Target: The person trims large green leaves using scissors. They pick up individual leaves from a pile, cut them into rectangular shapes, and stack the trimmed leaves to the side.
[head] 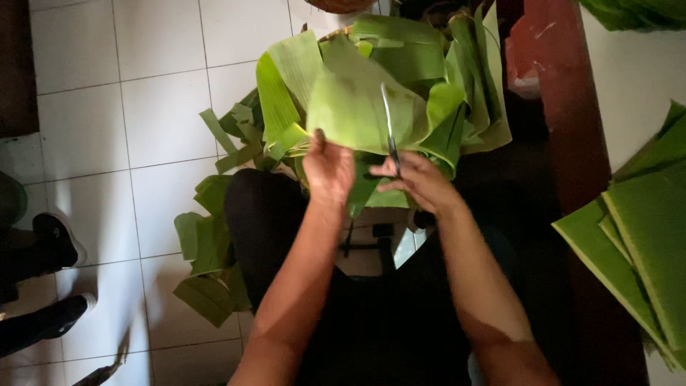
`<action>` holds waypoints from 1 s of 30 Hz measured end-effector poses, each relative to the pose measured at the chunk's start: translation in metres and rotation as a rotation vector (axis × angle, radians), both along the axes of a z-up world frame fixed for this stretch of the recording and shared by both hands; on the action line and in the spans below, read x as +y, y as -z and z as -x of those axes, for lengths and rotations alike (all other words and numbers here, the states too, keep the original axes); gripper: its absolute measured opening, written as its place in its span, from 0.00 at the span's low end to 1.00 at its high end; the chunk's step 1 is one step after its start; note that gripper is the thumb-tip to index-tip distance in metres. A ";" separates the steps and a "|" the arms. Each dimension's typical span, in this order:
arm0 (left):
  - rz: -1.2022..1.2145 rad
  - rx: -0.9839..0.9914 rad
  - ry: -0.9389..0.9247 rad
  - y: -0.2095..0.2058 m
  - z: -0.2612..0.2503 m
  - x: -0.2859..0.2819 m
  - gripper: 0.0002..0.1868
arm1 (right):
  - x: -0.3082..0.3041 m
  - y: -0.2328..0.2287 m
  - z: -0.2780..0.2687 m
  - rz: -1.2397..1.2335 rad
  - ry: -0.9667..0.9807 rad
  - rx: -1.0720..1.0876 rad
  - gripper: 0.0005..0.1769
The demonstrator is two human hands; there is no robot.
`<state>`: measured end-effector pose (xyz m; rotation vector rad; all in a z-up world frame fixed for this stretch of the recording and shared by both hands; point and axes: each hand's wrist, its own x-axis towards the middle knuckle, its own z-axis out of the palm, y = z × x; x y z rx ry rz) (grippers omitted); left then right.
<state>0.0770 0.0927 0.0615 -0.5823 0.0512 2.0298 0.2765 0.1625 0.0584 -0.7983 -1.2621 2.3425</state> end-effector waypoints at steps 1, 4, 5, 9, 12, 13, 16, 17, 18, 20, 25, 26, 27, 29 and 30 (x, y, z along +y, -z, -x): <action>0.011 0.143 0.020 0.021 -0.003 -0.003 0.25 | -0.001 0.008 0.009 0.024 0.070 0.014 0.17; 0.068 0.477 0.109 0.063 -0.012 -0.008 0.25 | 0.011 0.030 0.012 0.091 0.318 0.030 0.15; 0.116 0.528 0.148 0.066 -0.011 -0.013 0.27 | 0.017 0.037 0.012 0.113 0.401 0.033 0.14; 0.438 0.728 0.396 0.051 0.004 -0.031 0.37 | 0.029 0.055 0.005 0.027 0.497 -0.121 0.09; 0.458 0.631 0.385 0.039 0.014 -0.040 0.42 | 0.027 0.064 0.006 0.035 0.489 -0.089 0.07; 0.443 0.664 0.385 0.038 0.016 -0.043 0.43 | 0.025 0.067 0.008 0.005 0.492 -0.106 0.06; 0.434 0.665 0.384 0.045 0.022 -0.053 0.46 | 0.022 0.078 0.009 0.015 0.521 -0.121 0.06; 0.447 0.601 0.386 0.050 0.026 -0.056 0.47 | 0.025 0.078 0.008 0.028 0.538 -0.118 0.07; 0.460 0.537 0.387 0.056 0.031 -0.058 0.49 | 0.028 0.077 0.007 0.010 0.544 -0.131 0.08; 0.531 0.511 0.452 0.073 0.043 -0.057 0.44 | 0.029 0.074 0.004 -0.020 0.553 -0.162 0.09; 0.508 0.763 0.467 0.095 0.042 -0.062 0.27 | 0.018 0.049 0.001 -0.034 0.522 -0.226 0.12; 0.503 0.740 0.452 0.091 0.041 -0.065 0.24 | 0.016 0.043 -0.001 -0.011 0.526 -0.257 0.13; 0.500 0.717 0.438 0.084 0.041 -0.066 0.22 | 0.011 0.038 -0.007 -0.049 0.508 -0.262 0.14; 0.471 0.769 0.461 0.071 0.042 -0.067 0.22 | -0.011 0.035 -0.028 -0.118 0.471 -0.278 0.16; 0.460 0.791 0.476 0.066 0.040 -0.069 0.23 | -0.029 0.039 -0.036 -0.084 0.392 -0.210 0.15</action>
